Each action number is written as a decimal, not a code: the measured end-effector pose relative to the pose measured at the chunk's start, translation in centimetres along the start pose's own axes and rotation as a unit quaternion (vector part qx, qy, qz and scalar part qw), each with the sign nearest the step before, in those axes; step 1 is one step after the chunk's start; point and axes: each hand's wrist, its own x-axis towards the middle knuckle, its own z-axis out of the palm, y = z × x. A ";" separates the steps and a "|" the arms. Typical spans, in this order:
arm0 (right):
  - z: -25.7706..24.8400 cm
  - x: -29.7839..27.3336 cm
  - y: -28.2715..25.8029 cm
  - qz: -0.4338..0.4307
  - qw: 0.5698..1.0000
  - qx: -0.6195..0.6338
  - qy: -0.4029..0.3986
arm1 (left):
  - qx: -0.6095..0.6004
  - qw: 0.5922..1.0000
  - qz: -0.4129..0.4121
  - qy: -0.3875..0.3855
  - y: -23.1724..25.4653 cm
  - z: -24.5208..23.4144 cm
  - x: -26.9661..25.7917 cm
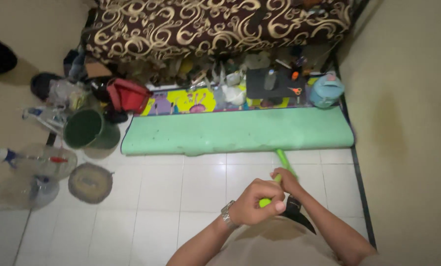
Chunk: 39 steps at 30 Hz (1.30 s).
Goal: The recorder is assembling a floor squeegee by screwing the handle into the head and then disassembling it.
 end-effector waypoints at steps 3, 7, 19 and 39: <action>-5.9 -1.0 -0.9 -0.005 0.990 -0.133 0.046 | -0.001 1.000 -0.023 -0.004 -1.8 1.1 3.2; -12.9 -3.0 1.9 0.024 0.977 -0.196 0.078 | -0.032 0.999 -0.018 -0.015 -5.9 3.9 7.3; -23.7 -5.4 13.0 0.041 0.973 -0.206 0.098 | -0.044 0.989 -0.134 0.039 -16.5 11.9 17.9; -18.6 -1.9 11.0 -0.006 0.983 -0.163 0.081 | -0.059 0.977 -0.179 0.102 -13.1 10.8 17.6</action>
